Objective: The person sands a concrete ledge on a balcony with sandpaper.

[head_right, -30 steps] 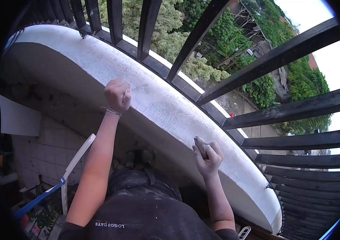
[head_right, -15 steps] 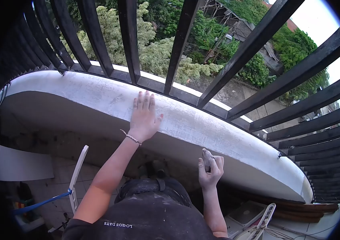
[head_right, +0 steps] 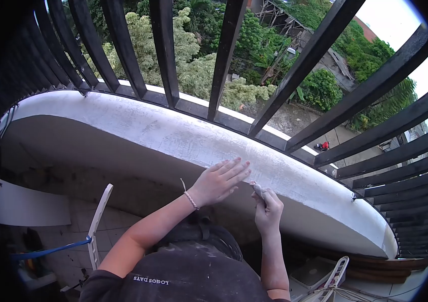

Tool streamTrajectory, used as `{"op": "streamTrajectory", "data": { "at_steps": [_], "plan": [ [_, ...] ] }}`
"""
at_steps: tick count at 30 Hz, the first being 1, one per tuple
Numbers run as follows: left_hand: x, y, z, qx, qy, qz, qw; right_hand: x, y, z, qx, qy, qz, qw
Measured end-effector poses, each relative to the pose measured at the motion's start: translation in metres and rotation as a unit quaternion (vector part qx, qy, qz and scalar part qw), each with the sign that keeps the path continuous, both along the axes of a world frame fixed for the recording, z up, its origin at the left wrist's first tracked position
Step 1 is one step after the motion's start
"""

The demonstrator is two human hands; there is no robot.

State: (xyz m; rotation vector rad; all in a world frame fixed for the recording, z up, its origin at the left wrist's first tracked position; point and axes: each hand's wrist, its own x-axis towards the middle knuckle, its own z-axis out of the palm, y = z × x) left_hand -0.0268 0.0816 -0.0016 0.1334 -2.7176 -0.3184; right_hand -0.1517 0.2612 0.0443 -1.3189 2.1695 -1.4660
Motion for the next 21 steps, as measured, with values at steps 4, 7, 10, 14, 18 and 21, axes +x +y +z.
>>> {"op": "streamTrajectory", "data": {
  "at_steps": [4, 7, 10, 14, 18, 21],
  "plan": [
    [0.080, -0.053, 0.005, -0.004, 0.015, 0.174, 0.985, -0.001, -0.028, 0.011, 0.054, 0.159, 0.104, 0.980],
    [0.123, -0.090, 0.004, -0.011, 0.032, 0.279, 0.960, 0.001, -0.050, 0.025, 0.077, 0.232, 0.151, 0.958],
    [0.139, -0.112, -0.003, -0.010, 0.055, 0.340, 0.939, -0.004, -0.073, 0.018, 0.086, 0.313, 0.194, 0.926],
    [0.133, -0.122, -0.009, 0.017, 0.051, 0.423, 0.905, -0.004, -0.095, 0.017, 0.120, 0.368, 0.252, 0.887],
    [0.117, -0.129, 0.002, 0.054, -0.002, 0.526, 0.849, -0.006, -0.102, 0.021, 0.162, 0.374, 0.271, 0.872],
    [0.102, -0.145, 0.012, 0.075, -0.050, 0.582, 0.808, -0.003, -0.115, 0.021, 0.139, 0.388, 0.285, 0.865]
  ]
}}
